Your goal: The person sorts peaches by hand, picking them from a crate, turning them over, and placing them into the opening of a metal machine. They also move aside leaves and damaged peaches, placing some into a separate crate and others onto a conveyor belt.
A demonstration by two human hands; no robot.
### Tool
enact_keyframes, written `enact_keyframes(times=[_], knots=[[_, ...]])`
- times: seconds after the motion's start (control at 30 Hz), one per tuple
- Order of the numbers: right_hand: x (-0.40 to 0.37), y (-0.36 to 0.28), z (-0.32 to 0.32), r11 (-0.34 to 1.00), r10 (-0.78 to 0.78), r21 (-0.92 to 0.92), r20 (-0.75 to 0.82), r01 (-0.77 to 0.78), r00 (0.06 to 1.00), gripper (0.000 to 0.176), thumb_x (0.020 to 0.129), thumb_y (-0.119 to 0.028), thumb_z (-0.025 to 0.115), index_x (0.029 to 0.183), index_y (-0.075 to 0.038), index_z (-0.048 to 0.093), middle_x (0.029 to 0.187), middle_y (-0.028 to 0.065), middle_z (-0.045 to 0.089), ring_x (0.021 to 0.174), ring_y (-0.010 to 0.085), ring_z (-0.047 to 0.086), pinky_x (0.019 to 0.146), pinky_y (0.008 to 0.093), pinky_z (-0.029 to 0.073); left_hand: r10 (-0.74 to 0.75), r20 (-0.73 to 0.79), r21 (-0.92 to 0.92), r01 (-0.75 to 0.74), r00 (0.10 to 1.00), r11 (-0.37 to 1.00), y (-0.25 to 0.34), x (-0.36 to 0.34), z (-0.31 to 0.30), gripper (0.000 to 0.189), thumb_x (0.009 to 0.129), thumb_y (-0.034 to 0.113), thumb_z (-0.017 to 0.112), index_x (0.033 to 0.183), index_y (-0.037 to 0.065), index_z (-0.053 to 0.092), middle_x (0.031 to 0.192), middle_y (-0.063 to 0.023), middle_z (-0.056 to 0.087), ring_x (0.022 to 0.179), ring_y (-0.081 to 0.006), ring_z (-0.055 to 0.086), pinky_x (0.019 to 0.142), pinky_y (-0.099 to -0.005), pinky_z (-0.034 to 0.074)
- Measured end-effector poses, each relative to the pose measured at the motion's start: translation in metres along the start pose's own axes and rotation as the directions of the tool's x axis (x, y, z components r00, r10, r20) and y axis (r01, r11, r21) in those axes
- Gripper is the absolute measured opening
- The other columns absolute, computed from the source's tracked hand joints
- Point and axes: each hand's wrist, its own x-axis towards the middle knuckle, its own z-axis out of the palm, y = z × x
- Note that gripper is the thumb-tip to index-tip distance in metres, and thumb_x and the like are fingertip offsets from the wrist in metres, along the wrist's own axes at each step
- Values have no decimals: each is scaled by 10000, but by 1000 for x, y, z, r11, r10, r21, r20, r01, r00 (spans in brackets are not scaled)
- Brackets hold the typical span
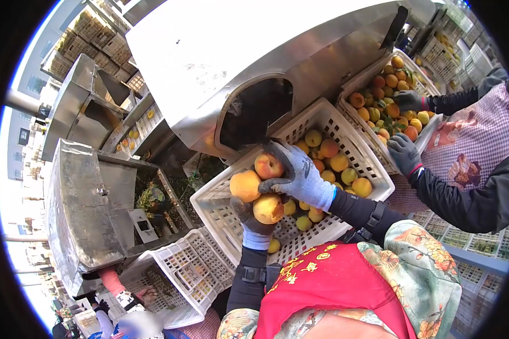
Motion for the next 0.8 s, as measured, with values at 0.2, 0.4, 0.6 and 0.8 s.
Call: enact_keyframes(times=[0.2, 0.4, 0.6, 0.8], knots=[[43, 19, 3, 989, -38, 140, -34, 43, 999, 787, 679, -232, 801, 1336, -13, 427, 1239, 198, 551, 1127, 348, 550, 955, 369, 449, 86, 23, -93, -83, 996, 992, 10, 16, -1, 876, 753, 683, 594, 1399, 140, 361, 1421, -122, 412, 1307, -348, 368, 937, -535, 433], [55, 52, 26, 978, -111, -190, -98, 91, 989, 793, 681, -276, 755, 1345, -12, 413, 1328, 223, 460, 1266, 391, 390, 1099, 498, 231, 66, -89, -33, -69, 994, 997, 12, 14, -35, 885, 764, 668, 600, 1407, 117, 343, 1382, -160, 450, 1215, -340, 485, 915, -515, 460], [105, 75, 59, 945, -159, -311, -178, 98, 971, 707, 725, -263, 711, 1332, -40, 425, 1329, 217, 445, 1260, 398, 374, 1072, 519, 245, -137, -6, -75, 136, 991, 988, 20, 16, -37, 836, 773, 629, 628, 1337, 55, 404, 1230, -136, 549, 1045, -287, 584, 864, -435, 516], [60, -4, 4, 993, 32, 114, -3, -32, 999, 593, 782, -232, 690, 1295, -25, 476, 1197, 190, 564, 1061, 336, 561, 914, 404, 437, -114, 13, 46, 113, 993, 992, 34, 12, -29, 789, 825, 566, 611, 1334, 1, 400, 1205, -165, 552, 1053, -262, 584, 866, -384, 515]])
